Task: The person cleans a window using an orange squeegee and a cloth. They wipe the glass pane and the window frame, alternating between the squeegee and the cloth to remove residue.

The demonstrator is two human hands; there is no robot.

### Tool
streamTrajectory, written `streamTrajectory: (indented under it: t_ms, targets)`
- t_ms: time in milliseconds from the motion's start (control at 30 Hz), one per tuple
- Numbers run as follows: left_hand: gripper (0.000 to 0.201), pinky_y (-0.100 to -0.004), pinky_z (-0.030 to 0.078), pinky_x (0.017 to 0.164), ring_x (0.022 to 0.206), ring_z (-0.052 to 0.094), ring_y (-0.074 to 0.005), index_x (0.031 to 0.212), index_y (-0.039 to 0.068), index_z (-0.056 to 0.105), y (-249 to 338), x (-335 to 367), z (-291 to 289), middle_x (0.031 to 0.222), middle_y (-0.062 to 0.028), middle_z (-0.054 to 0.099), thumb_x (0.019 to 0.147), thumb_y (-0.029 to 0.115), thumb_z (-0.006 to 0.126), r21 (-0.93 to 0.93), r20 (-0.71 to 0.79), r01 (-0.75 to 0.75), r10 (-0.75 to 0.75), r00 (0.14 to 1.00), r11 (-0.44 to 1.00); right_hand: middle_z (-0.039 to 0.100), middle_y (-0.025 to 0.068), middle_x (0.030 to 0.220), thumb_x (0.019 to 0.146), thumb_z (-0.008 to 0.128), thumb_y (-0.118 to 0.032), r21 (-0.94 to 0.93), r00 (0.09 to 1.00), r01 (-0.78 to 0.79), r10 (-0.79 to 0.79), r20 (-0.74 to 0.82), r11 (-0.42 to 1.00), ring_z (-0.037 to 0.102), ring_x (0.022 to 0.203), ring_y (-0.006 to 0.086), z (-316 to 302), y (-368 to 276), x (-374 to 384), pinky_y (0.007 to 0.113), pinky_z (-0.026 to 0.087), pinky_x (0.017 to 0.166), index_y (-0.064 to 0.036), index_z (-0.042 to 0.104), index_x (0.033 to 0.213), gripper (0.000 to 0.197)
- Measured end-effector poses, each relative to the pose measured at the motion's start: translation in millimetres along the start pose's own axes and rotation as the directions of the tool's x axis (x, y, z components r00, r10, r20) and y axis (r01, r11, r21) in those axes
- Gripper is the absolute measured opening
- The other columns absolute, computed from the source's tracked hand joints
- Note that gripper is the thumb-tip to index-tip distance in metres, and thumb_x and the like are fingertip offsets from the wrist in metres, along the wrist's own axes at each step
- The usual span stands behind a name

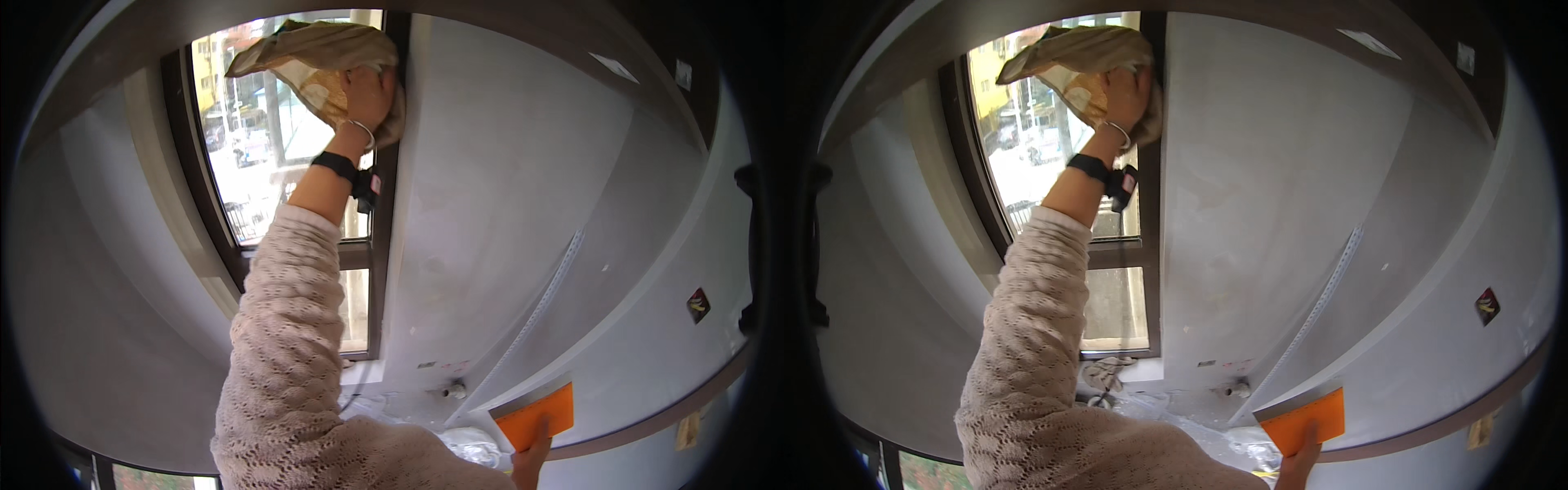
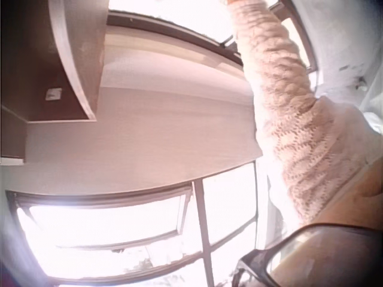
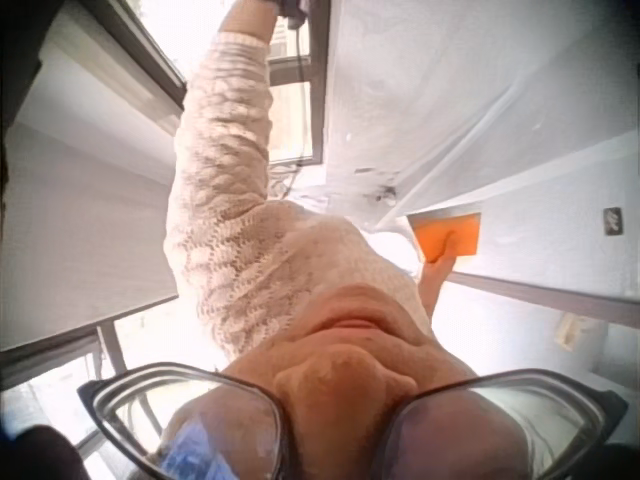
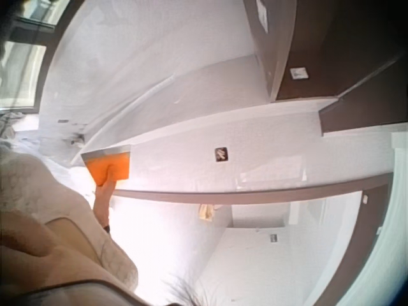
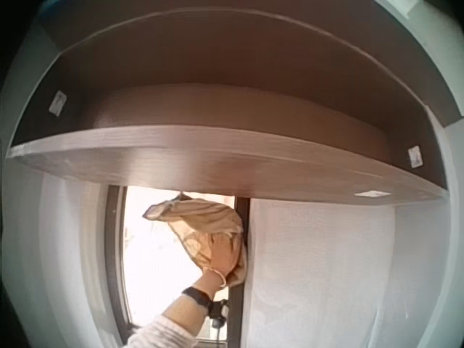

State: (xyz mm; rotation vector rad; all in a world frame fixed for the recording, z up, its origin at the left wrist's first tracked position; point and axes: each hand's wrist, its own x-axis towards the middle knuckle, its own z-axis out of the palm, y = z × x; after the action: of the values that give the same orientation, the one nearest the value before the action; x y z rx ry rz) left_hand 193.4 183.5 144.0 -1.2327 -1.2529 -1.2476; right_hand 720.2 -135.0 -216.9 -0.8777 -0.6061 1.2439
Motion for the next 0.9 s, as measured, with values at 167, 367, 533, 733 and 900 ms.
streamTrajectory:
  t_ms: [167, 367, 533, 733, 900]
  targets:
    - [0.040, -0.0594, 0.026, 0.101, 0.115, 0.042, -0.0472, 0.109, -0.006, 0.056, 7, -193, -21, 0.116, -0.0303, 0.051, 0.085, 0.027, 0.055, -0.033, 0.042, -0.042, 0.044, 0.998, 0.999, 0.052, 0.0150, 0.121, 0.098, 0.049, -0.025, -0.135, 0.996, 0.050, -0.040, 0.078, 0.990, 0.054, 0.108, 0.0228, 9, 7, 5, 0.034, 0.044, 0.094, 0.0013, 0.039, 0.134, 0.046]
    - [0.042, -0.0508, 0.035, 0.093, 0.107, 0.049, -0.0392, 0.116, -0.001, 0.053, 20, -355, -76, 0.109, -0.0255, 0.056, 0.089, 0.031, 0.051, -0.228, 0.608, 0.121, 0.044, 0.792, 0.966, 0.055, 0.0100, 0.118, 0.097, 0.050, -0.033, -0.153, 0.970, -0.056, 0.090, 0.225, 0.987, 0.055, 0.109, 0.0212, 65, 3, 9, 0.034, 0.044, 0.095, -0.0004, 0.043, 0.130, 0.047]
    - [0.043, -0.0435, 0.042, 0.087, 0.098, 0.056, -0.0323, 0.115, -0.001, 0.053, -71, -200, -116, 0.102, -0.0230, 0.059, 0.093, 0.035, 0.048, -0.018, 0.383, 0.116, -0.100, 0.918, 0.993, 0.055, 0.0097, 0.118, 0.096, 0.053, -0.033, -0.117, 0.928, -0.076, 0.113, 0.354, 0.990, 0.055, 0.110, 0.0211, 105, 7, 12, 0.034, 0.045, 0.095, -0.0008, 0.042, 0.131, 0.049]
    - [0.042, -0.0440, 0.045, 0.088, 0.096, 0.060, -0.0301, 0.094, 0.003, 0.064, -214, 47, -214, 0.079, -0.0184, 0.067, 0.097, 0.038, 0.041, 0.556, 0.243, 0.089, -0.264, 0.933, 0.826, 0.054, 0.0099, 0.120, 0.096, 0.053, -0.032, -0.170, 0.951, -0.090, 0.135, 0.278, 0.981, 0.055, 0.109, 0.0229, 113, 21, 23, 0.037, 0.046, 0.094, -0.0025, 0.041, 0.133, 0.049]
    - [0.039, -0.0424, 0.022, 0.107, 0.126, 0.040, -0.0263, 0.118, 0.006, 0.059, -206, -37, -223, 0.113, -0.0118, 0.064, 0.084, 0.022, 0.052, 0.788, 0.452, -0.355, -0.081, 0.888, 0.504, 0.054, 0.0092, 0.120, 0.094, 0.057, -0.028, -0.048, 0.950, -0.213, 0.218, 0.224, 0.976, 0.056, 0.108, 0.0228, 114, 38, 35, 0.037, 0.048, 0.091, -0.0036, 0.042, 0.132, 0.047]
